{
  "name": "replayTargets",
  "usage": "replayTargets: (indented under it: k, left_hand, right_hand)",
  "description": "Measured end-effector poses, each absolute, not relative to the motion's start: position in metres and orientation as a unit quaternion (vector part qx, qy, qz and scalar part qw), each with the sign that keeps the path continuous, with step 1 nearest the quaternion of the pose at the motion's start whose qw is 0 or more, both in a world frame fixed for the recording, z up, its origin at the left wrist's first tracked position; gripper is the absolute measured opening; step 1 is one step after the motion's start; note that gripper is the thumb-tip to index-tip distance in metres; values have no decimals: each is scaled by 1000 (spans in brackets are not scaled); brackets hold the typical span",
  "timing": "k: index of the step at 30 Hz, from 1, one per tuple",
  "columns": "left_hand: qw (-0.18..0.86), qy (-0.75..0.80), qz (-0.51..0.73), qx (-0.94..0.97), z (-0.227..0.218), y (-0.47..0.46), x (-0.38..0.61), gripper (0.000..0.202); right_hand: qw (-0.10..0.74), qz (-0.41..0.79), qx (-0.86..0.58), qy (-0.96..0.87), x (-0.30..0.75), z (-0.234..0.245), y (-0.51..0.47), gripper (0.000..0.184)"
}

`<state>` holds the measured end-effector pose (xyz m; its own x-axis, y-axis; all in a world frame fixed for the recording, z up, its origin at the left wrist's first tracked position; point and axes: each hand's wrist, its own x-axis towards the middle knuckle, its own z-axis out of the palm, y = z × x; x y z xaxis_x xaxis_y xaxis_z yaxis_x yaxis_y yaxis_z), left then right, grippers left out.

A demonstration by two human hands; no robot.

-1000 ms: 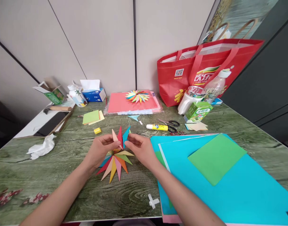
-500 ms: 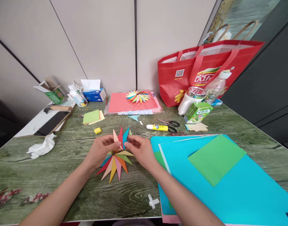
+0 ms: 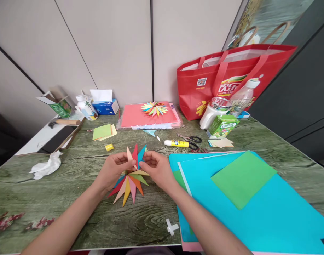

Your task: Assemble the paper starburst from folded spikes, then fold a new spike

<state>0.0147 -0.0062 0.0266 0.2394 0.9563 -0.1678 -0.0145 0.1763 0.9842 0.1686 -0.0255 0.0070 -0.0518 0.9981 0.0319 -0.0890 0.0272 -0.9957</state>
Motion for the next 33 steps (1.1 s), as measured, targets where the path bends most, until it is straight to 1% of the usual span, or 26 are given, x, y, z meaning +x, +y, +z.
replayTargets:
  k: [4, 10, 15, 24, 33]
  left_hand:
    - [600, 465, 410, 505, 27, -7, 15, 14]
    - [607, 470, 401, 500, 27, -8, 16, 14]
    - [615, 467, 400, 493, 28, -8, 17, 15]
    - [603, 478, 409, 490, 25, -7, 17, 16]
    - [612, 472, 404, 489, 23, -7, 17, 15]
  right_hand:
    - [499, 557, -447, -491, 168, 11, -26, 20]
    - [488, 554, -467, -487, 169, 11, -24, 26]
    - [480, 555, -464, -497, 170, 11, -24, 25]
    - [509, 551, -460, -475, 165, 3, -25, 24]
    - [515, 535, -474, -474, 163, 2, -25, 22]
